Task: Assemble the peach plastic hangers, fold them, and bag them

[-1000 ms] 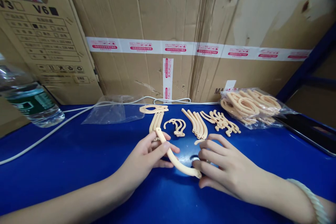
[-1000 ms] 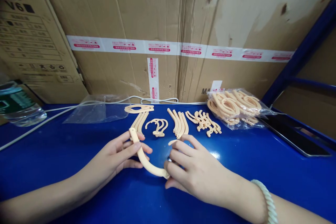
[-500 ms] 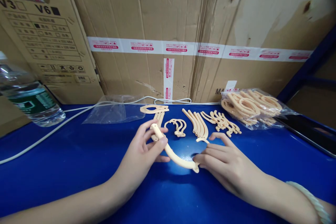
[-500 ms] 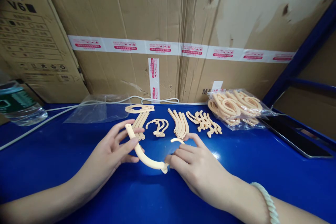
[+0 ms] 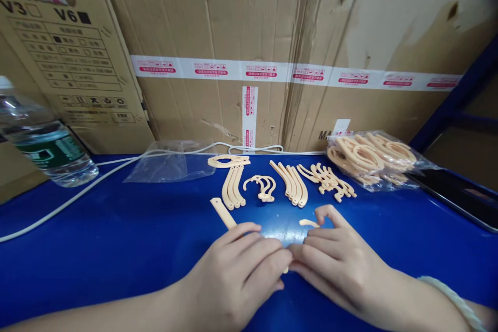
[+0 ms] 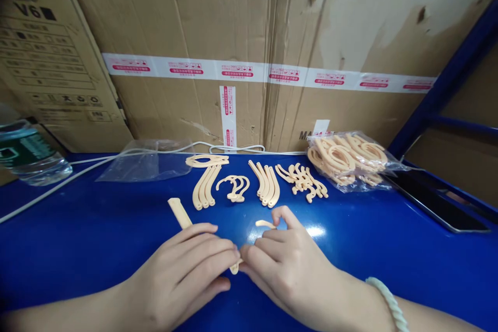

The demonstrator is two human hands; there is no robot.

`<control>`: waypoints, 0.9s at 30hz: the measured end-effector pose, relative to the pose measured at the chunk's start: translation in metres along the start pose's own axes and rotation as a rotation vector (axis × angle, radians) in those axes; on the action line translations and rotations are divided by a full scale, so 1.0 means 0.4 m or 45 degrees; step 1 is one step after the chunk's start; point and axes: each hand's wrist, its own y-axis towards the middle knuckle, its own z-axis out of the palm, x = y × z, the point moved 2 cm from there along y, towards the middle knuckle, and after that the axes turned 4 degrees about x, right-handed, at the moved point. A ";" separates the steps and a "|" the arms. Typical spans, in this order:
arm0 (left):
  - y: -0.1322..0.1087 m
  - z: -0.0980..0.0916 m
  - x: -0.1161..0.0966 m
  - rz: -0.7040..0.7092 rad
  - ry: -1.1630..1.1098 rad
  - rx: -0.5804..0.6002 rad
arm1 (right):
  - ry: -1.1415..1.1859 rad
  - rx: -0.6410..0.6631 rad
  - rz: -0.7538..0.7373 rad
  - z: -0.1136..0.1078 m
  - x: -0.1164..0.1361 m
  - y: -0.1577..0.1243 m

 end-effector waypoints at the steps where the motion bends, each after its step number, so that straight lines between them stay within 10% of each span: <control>1: 0.003 0.003 0.001 -0.017 -0.021 0.029 | -0.007 -0.011 -0.011 0.001 0.005 0.002; 20: 0.007 -0.024 0.010 0.043 0.292 0.037 | 0.458 0.117 0.273 0.005 -0.002 -0.004; 27: -0.009 -0.088 0.168 -0.043 0.091 0.167 | 0.515 -0.117 0.445 -0.002 -0.066 -0.006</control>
